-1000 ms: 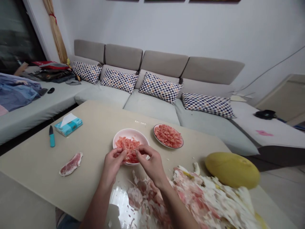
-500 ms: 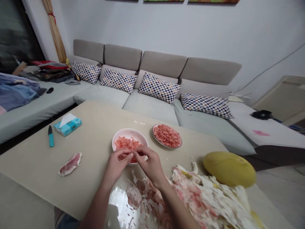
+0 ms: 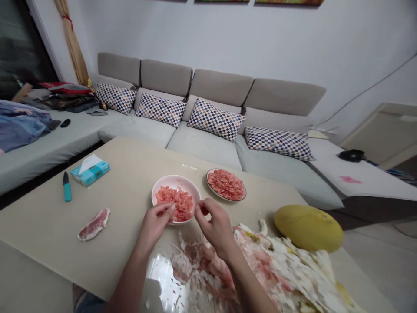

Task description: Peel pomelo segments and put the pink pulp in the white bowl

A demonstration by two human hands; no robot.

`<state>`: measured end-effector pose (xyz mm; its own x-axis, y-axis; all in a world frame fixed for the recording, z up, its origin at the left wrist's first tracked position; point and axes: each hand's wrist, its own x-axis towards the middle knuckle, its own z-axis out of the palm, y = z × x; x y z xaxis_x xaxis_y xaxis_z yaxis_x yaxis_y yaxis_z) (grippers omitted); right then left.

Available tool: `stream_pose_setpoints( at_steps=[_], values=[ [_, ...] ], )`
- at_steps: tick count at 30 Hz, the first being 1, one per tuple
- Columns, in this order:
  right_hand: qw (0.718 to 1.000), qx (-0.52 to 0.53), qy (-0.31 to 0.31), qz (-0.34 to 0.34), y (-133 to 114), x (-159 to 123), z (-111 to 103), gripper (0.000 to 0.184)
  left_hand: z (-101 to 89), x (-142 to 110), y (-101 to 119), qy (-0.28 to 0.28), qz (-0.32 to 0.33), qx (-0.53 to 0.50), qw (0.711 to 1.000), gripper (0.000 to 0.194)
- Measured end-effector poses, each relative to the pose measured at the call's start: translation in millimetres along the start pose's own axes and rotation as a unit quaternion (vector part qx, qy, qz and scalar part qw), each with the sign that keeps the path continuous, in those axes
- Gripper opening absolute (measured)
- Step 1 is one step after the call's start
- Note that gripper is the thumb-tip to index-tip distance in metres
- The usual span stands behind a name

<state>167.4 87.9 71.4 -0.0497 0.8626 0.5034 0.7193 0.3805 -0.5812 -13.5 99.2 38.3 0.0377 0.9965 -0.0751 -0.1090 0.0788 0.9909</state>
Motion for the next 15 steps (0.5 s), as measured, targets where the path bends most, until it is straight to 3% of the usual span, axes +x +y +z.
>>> stream_pose_setpoints(
  at_steps=[3, 6, 9, 15],
  values=[
    [0.996, -0.065, -0.038, 0.052, 8, -23, -15, 0.029, -0.1, 1, 0, 0.024, -0.037, -0.037, 0.998, 0.058],
    [0.983, -0.123, -0.113, 0.075, 17, -53, -29, 0.041, -0.1, 1, 1, 0.039, -0.051, -0.065, 0.996, 0.068],
    [0.973, -0.124, -0.184, 0.069, 22, -78, -43, 0.020, -0.2, -1, 3, 0.039, -0.058, -0.093, 0.993, 0.076],
    [0.961, -0.160, -0.201, 0.103, 19, -91, -55, 0.037, 1.4, -5, 8, 0.012, -0.078, -0.094, 0.992, 0.079]
  ],
)
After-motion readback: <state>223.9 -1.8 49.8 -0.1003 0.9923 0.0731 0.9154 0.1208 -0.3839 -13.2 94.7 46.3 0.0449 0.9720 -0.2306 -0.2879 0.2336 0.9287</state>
